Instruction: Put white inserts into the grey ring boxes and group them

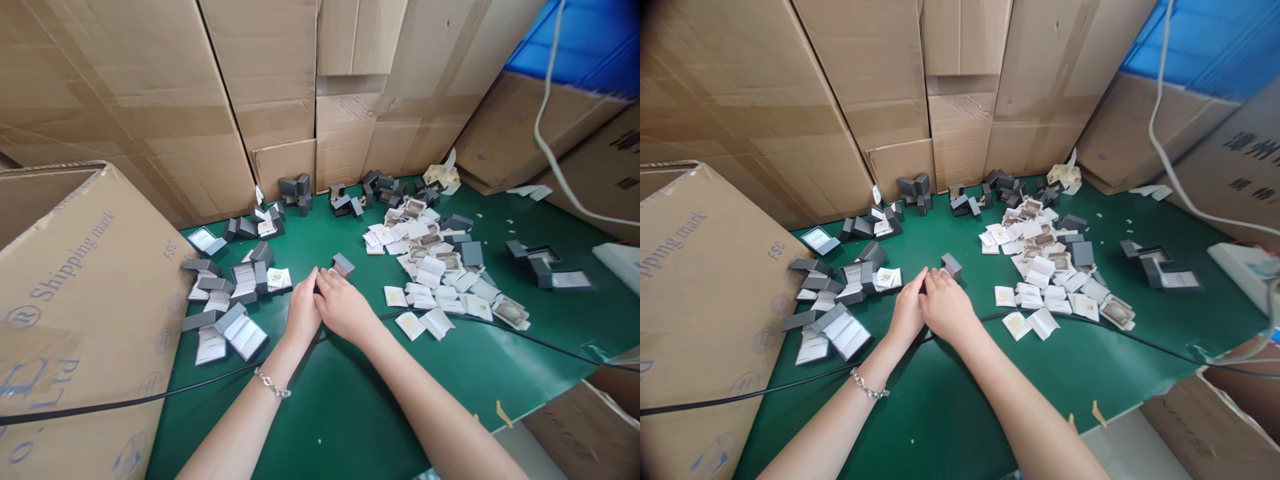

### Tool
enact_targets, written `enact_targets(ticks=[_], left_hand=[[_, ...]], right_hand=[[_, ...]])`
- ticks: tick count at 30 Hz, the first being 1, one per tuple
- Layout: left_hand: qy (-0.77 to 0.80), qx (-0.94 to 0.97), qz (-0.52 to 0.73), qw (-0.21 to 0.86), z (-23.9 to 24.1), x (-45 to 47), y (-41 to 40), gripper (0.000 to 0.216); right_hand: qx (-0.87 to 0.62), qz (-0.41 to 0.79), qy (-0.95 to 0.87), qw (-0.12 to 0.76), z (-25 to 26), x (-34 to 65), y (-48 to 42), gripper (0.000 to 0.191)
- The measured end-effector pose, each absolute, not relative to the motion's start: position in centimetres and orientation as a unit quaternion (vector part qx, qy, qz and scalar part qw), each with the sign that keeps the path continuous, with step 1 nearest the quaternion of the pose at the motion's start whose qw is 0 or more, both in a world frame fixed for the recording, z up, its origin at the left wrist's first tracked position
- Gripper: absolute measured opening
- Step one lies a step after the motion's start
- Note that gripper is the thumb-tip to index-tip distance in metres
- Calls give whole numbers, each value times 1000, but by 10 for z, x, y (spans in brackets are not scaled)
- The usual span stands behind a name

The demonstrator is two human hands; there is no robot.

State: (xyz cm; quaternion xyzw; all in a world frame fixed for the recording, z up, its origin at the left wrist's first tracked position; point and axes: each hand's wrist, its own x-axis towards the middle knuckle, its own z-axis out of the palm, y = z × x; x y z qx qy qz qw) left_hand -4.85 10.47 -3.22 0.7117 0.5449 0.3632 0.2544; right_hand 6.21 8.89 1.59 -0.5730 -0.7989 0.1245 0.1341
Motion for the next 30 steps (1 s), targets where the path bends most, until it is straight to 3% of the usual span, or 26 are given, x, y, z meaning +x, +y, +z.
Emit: enact_targets(ticks=[4,9,11,18,30], left_hand=[[532,741,348,214,-36,-50,106,46],[596,741,258,171,-26,-47,104,42],[614,735,241,156,-21,-45,103,47],[621,729,242,154,-20,-43,102,44],[622,727,238,166,-19,-43,101,43]], right_hand=[[-555,111,-815,127,14,62,89,52],[-570,175,-758,264,29,82,86,38],[-604,160,-729,279,34,90,80,39],[-617,121,-777,15,26,92,65,64],[-614,46,-785,-65,32,76,64,54]])
